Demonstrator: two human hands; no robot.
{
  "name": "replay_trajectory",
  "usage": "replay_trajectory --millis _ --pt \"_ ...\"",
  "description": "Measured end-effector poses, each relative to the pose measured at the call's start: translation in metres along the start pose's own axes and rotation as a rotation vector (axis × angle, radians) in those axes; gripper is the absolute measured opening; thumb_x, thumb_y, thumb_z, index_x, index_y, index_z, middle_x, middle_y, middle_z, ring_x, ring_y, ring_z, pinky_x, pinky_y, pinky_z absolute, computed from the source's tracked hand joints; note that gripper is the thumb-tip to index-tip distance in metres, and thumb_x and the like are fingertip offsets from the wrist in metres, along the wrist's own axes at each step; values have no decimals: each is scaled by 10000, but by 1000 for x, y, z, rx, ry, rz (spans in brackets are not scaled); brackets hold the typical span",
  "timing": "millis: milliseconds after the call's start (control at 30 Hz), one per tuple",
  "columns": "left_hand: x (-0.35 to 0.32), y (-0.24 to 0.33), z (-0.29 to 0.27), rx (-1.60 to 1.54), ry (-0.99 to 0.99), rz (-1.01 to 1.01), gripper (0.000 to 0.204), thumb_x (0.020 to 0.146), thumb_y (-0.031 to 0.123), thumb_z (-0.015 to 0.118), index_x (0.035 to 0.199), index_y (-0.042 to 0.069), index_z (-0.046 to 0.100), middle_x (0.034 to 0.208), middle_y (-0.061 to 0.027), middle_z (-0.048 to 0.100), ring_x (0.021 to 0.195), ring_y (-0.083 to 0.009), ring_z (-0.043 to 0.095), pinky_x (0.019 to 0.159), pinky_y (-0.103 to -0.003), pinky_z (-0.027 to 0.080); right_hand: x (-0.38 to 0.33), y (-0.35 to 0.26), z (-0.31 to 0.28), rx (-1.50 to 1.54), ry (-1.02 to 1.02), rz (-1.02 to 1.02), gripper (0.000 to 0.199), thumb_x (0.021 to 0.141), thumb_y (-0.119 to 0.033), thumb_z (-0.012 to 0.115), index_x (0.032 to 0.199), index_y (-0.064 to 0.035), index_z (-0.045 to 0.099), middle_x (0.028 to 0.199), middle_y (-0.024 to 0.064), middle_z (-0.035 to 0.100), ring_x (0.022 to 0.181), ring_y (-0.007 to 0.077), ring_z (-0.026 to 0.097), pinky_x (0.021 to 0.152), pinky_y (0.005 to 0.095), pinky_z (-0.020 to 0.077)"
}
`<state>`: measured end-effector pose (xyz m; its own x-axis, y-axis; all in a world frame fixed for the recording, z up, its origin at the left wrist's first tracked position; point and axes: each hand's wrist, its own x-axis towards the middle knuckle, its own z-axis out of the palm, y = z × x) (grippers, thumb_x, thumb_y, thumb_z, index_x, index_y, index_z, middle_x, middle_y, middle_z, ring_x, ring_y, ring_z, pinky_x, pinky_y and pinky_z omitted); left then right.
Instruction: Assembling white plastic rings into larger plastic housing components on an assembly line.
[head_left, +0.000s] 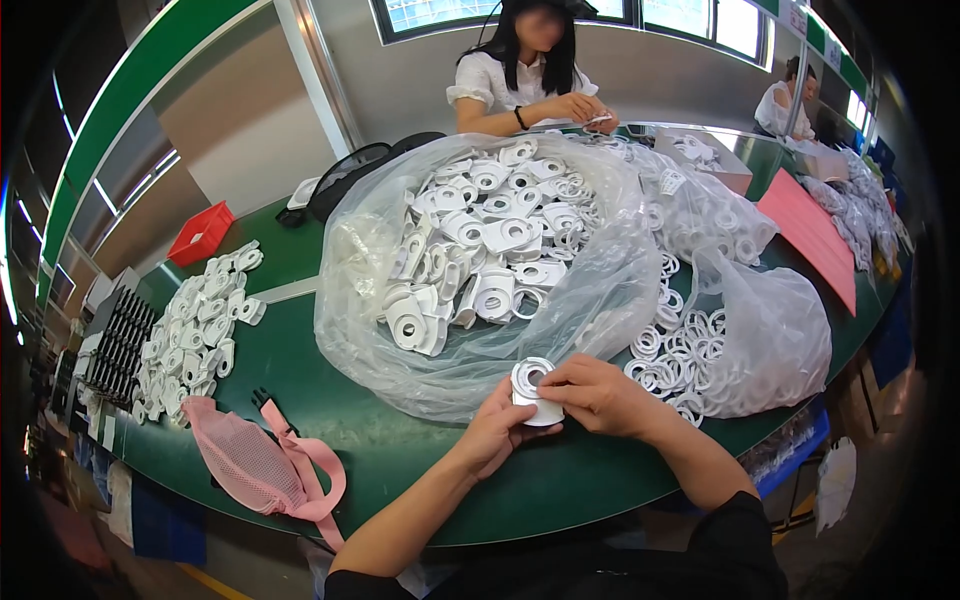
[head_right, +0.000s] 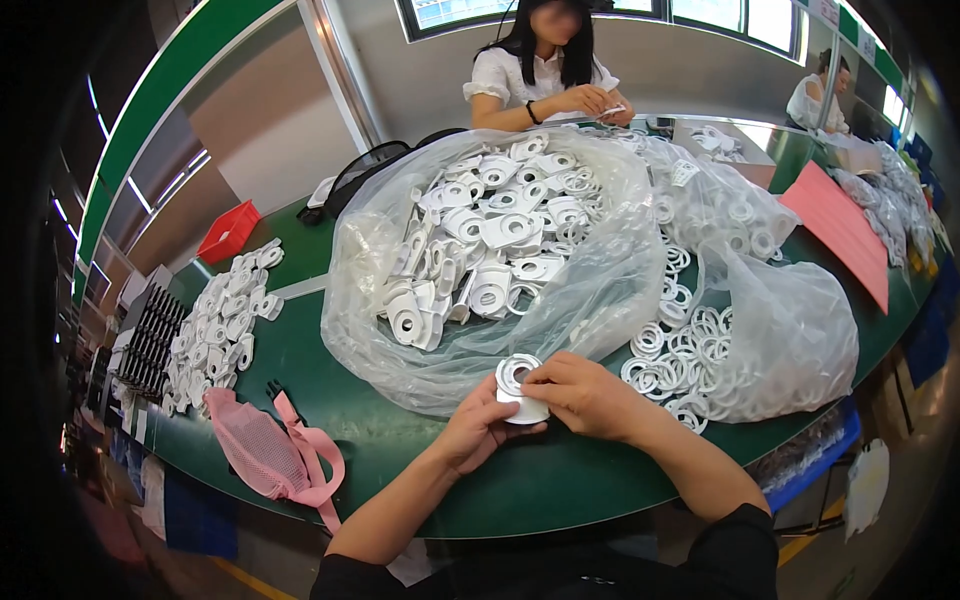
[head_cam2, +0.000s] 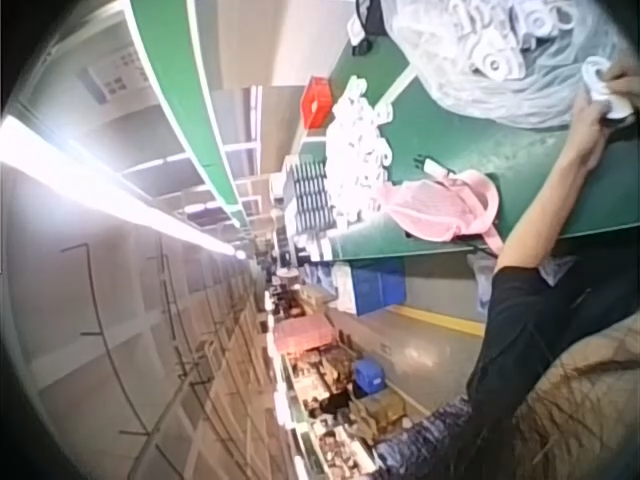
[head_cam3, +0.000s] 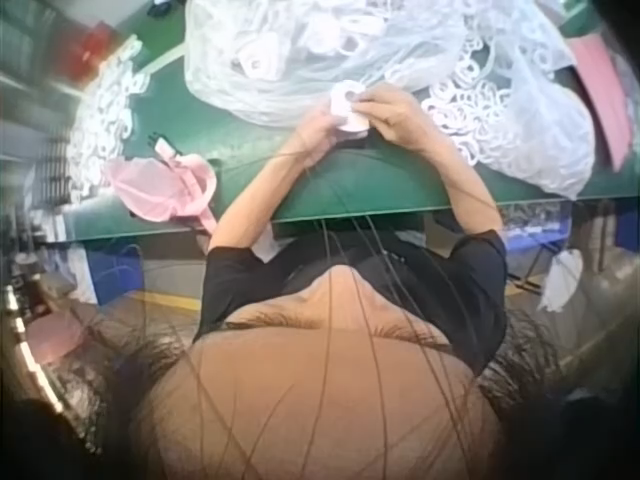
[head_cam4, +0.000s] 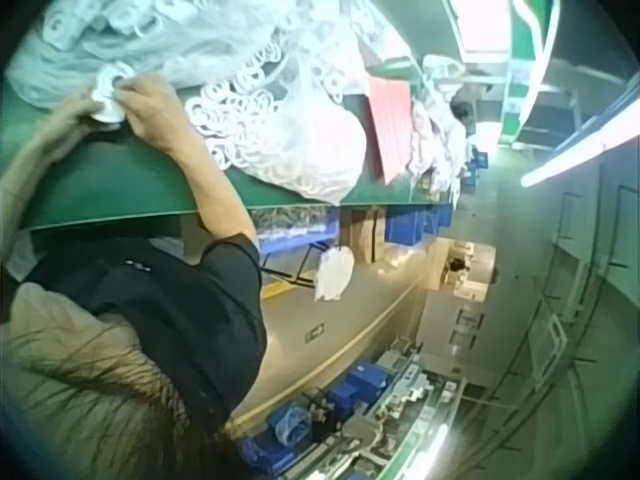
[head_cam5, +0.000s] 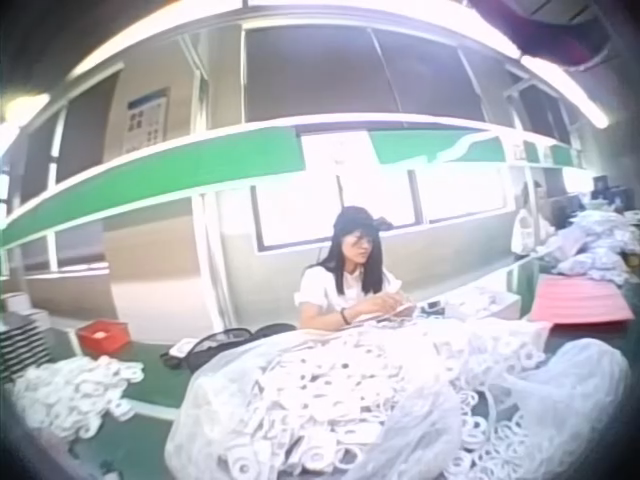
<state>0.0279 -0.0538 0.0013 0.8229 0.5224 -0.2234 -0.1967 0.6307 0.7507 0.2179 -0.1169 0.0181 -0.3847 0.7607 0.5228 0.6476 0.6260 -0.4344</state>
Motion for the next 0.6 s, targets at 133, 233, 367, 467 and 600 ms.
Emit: replay_trajectory --millis 133,233,367,467,600 --pt "1 2 -2 -11 18 38 451 913 33 416 1342 63 280 1239 -122 469 1090 -226 535 890 -390 514 2 -10 -1 -87 -36 31 387 709 24 606 1092 -24 585 1070 102 552 943 283 527 794 348 464" --pt "1 3 -4 0 12 72 414 938 87 418 1335 62 304 1243 -117 474 1081 -220 540 887 -388 514 5 -19 1 -155 -64 65 424 723 -8 587 1144 2 536 1104 111 518 984 293 501 865 363 427" --pt "3 -1 -4 24 31 124 394 968 158 407 1339 72 309 1221 -102 498 1069 -199 547 874 -372 515 6 -25 3 -161 -108 81 423 733 -17 579 1150 15 524 1141 134 486 1009 298 486 888 372 412" --pt "2 -1 -1 112 94 162 391 969 165 419 1335 72 317 1220 -92 503 1079 -184 540 874 -366 507 7 -32 4 -119 -114 154 410 752 -16 560 1159 17 516 1163 149 462 1017 305 478 890 382 410" --pt "2 1 -2 110 55 230 400 958 149 443 1332 69 325 1227 -86 503 1077 -180 545 815 -338 525 6 -30 2 176 -23 216 351 822 -22 520 1172 6 533 1186 142 455 1076 264 471 891 348 420"
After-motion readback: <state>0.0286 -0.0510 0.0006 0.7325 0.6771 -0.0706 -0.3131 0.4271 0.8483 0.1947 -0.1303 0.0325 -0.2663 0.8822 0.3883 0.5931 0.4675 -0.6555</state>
